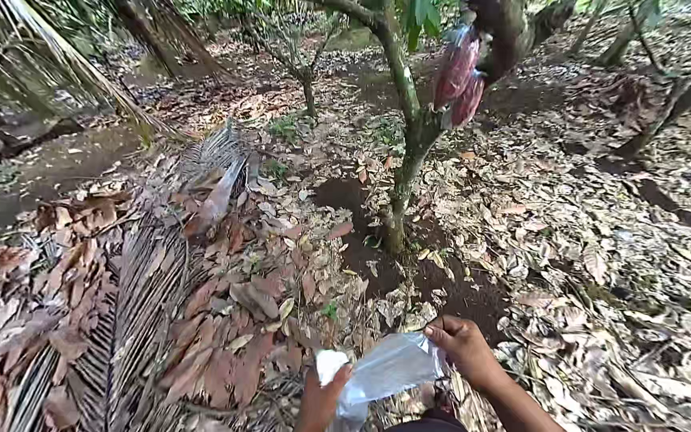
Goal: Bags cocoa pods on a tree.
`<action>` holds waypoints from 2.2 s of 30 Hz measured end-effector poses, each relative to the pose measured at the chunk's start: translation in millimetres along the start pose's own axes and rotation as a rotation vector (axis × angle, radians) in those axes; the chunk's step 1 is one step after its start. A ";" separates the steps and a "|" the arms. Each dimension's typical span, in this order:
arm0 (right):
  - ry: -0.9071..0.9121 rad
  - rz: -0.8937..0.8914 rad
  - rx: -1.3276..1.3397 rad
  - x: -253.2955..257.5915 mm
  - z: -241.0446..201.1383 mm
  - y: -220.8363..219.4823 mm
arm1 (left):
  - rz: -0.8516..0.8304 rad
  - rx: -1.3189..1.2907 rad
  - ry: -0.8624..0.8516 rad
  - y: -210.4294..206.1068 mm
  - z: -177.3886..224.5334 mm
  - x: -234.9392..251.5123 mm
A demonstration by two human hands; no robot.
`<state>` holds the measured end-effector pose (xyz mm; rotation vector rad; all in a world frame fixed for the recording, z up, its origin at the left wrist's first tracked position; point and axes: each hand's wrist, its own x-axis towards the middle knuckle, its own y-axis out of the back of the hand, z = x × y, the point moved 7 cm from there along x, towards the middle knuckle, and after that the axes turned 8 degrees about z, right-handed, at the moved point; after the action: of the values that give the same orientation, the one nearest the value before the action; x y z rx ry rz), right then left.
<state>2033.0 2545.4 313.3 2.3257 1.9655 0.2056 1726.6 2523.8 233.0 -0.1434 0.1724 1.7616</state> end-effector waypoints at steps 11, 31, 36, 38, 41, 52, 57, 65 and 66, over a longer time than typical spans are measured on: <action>0.072 0.210 0.199 166.9 -14.8 13.4 | 0.573 -0.057 0.013 104.1 -23.2 144.3; 0.717 -0.713 0.290 415.6 -197.5 -150.0 | -0.347 -0.225 -0.874 -143.3 329.3 386.4; 0.854 -0.436 0.289 409.4 -237.6 -163.6 | -0.348 -0.381 -0.872 -109.8 353.8 384.5; 0.911 -0.327 0.246 400.8 -243.0 -180.5 | -0.392 -0.422 -0.883 -89.8 354.8 386.0; 0.910 -0.257 0.192 385.8 -244.3 -223.2 | -0.417 -0.438 -0.945 -51.1 352.8 392.4; 1.035 -0.017 -0.056 356.6 -250.3 -348.0 | -0.435 -0.646 -0.859 64.7 340.9 421.2; 1.176 0.178 -0.203 351.1 -259.5 -340.5 | -0.348 -0.614 -0.881 71.3 339.6 407.5; 1.037 0.324 -0.193 369.4 -253.6 -278.2 | -0.430 -0.572 -0.717 36.9 341.8 401.2; 1.011 0.320 -0.179 372.4 -251.5 -271.0 | -0.459 -0.610 -0.690 32.0 342.4 398.7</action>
<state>1789.6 2953.3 536.2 2.6227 1.6587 1.7814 1616.7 2967.8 493.7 -0.0028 -0.8409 1.2661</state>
